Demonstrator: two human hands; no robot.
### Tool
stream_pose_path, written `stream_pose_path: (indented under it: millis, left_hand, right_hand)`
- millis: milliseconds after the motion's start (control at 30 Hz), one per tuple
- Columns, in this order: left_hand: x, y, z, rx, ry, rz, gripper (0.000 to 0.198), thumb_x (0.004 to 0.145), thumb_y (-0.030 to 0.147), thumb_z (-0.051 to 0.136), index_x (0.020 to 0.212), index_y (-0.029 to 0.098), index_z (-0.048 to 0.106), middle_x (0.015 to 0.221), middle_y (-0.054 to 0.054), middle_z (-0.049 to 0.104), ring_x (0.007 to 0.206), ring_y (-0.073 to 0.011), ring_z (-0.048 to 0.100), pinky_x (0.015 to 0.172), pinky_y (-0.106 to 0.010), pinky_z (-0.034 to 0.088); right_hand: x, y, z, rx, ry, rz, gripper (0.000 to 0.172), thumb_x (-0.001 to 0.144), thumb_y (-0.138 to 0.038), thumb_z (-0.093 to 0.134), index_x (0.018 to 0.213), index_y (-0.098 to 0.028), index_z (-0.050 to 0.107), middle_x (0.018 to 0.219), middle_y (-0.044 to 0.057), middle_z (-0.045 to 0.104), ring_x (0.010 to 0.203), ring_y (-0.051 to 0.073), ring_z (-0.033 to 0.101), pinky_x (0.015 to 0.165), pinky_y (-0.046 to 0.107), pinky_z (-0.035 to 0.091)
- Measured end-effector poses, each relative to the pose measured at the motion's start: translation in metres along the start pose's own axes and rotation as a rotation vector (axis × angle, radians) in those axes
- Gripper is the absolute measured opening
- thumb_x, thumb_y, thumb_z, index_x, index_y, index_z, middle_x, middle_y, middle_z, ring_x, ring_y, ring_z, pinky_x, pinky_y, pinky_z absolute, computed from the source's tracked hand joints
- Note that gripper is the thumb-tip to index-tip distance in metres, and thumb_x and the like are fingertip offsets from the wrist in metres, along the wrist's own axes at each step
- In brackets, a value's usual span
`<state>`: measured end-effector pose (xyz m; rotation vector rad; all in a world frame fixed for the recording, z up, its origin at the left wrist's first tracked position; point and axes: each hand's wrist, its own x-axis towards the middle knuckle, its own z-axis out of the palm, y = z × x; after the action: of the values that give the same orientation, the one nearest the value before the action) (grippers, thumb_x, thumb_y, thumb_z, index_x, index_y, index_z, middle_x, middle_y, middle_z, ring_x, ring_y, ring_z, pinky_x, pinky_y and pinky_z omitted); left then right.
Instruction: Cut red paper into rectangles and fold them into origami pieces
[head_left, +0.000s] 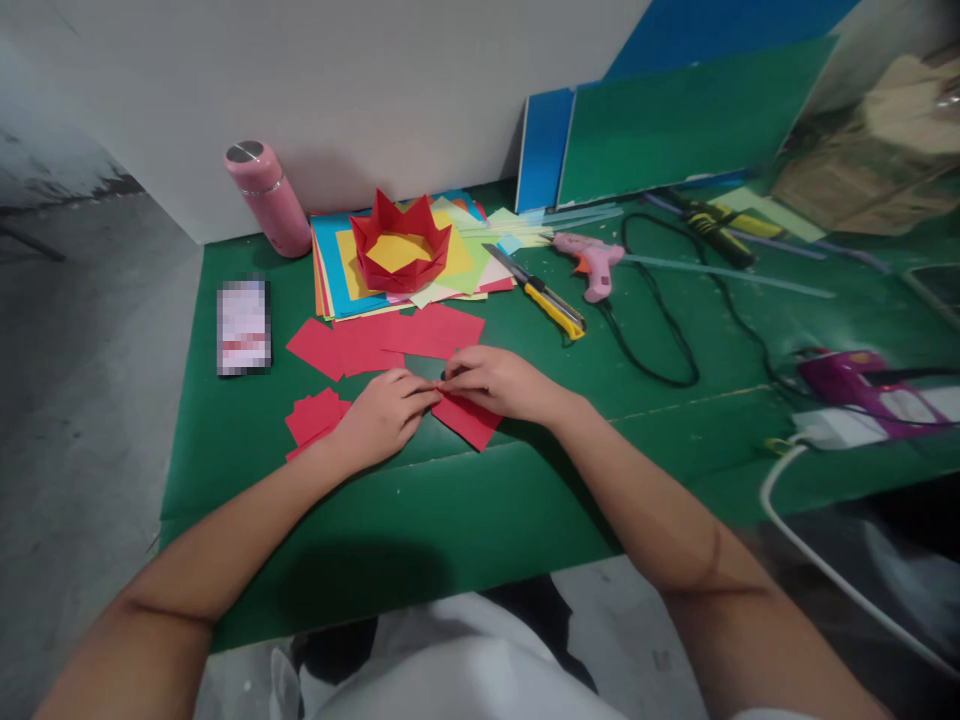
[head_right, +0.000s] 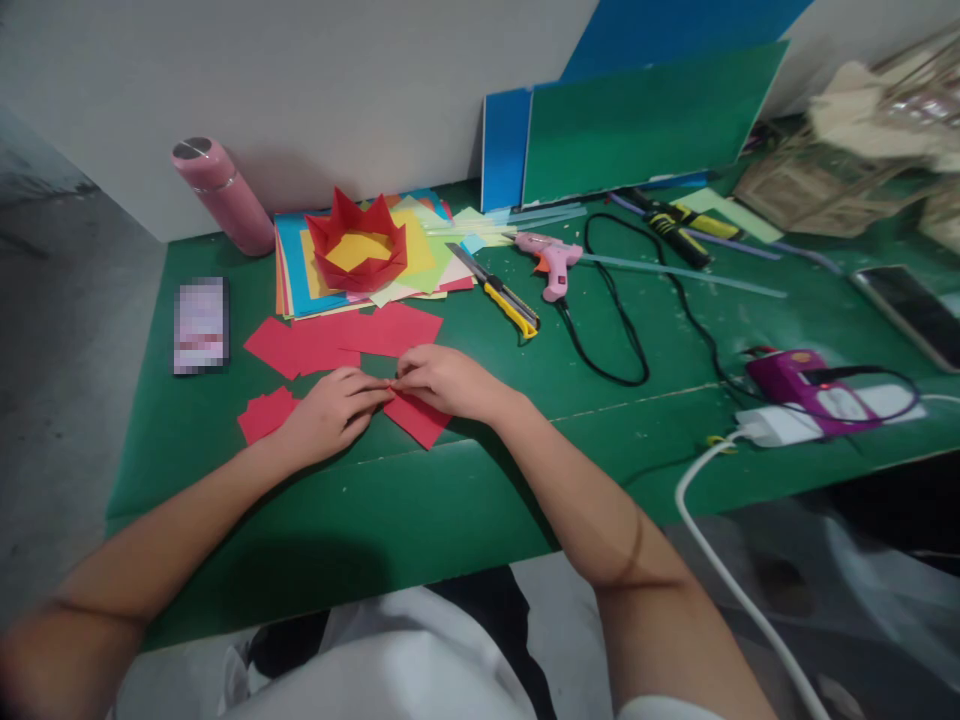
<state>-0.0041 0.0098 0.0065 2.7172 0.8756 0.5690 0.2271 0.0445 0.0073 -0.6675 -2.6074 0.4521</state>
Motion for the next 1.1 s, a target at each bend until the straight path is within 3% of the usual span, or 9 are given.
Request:
stream_pose_path:
  millis: [200, 900, 1100]
  left_hand:
    - [-0.0015, -0.0006, 0.0038, 0.033, 0.029, 0.008, 0.032, 0.09, 0.007, 0.044, 0.114, 0.01, 0.064, 0.115, -0.011, 0.067, 0.095, -0.0223, 0.058, 0.085, -0.04, 0.05]
    - [-0.0016, 0.0004, 0.0044, 0.123, -0.053, -0.007, 0.036, 0.09, 0.008, 0.042, 0.119, 0.015, 0.064, 0.116, -0.011, 0.065, 0.093, -0.0221, 0.056, 0.084, -0.038, 0.047]
    - [-0.001, 0.0039, 0.0042, 0.155, -0.06, -0.028, 0.037, 0.091, 0.008, 0.041, 0.119, 0.016, 0.064, 0.117, -0.011, 0.064, 0.093, -0.0225, 0.056, 0.082, -0.038, 0.047]
  right_hand:
    - [-0.0013, 0.0015, -0.0014, 0.069, 0.006, 0.039, 0.027, 0.097, -0.024, 0.047, 0.096, -0.018, 0.074, 0.093, 0.009, 0.069, 0.085, 0.017, 0.062, 0.076, 0.029, 0.048]
    - [-0.001, 0.0026, -0.0042, 0.11, -0.034, 0.029, 0.028, 0.096, -0.025, 0.048, 0.093, -0.016, 0.074, 0.089, 0.009, 0.067, 0.081, 0.016, 0.06, 0.074, 0.029, 0.046]
    - [-0.001, 0.0001, -0.0002, 0.05, 0.004, 0.064, 0.029, 0.096, -0.02, 0.045, 0.101, -0.014, 0.073, 0.095, 0.011, 0.068, 0.085, 0.018, 0.06, 0.076, 0.03, 0.047]
